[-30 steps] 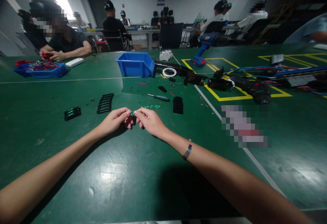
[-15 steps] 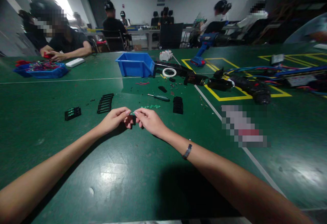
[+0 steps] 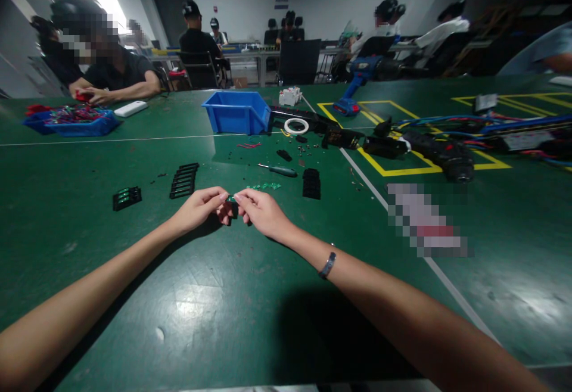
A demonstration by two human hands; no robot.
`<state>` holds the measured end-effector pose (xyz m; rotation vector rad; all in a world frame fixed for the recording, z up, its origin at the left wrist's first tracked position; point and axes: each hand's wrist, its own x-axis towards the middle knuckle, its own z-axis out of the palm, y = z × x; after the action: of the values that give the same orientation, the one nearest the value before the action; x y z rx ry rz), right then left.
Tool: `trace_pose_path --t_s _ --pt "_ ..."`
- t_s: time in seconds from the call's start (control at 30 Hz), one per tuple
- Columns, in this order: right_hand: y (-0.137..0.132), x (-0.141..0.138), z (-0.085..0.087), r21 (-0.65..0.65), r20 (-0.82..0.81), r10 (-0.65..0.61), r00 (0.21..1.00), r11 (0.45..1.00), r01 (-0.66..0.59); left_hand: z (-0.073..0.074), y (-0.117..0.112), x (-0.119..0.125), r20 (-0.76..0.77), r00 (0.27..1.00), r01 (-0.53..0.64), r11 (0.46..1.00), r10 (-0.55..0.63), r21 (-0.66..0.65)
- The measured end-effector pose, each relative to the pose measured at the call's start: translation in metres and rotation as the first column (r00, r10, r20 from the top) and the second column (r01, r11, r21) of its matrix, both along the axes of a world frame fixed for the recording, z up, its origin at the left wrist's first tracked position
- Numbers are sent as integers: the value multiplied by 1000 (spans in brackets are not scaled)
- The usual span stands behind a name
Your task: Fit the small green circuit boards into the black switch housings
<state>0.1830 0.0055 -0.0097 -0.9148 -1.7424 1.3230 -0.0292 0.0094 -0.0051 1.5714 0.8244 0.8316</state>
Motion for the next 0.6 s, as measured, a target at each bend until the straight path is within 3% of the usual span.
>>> trace_pose_path --t_s 0.6 --pt "2 0 -2 -19 -38 17 999 1000 -18 0 0 -2 40 998 44 999 -42 -30"
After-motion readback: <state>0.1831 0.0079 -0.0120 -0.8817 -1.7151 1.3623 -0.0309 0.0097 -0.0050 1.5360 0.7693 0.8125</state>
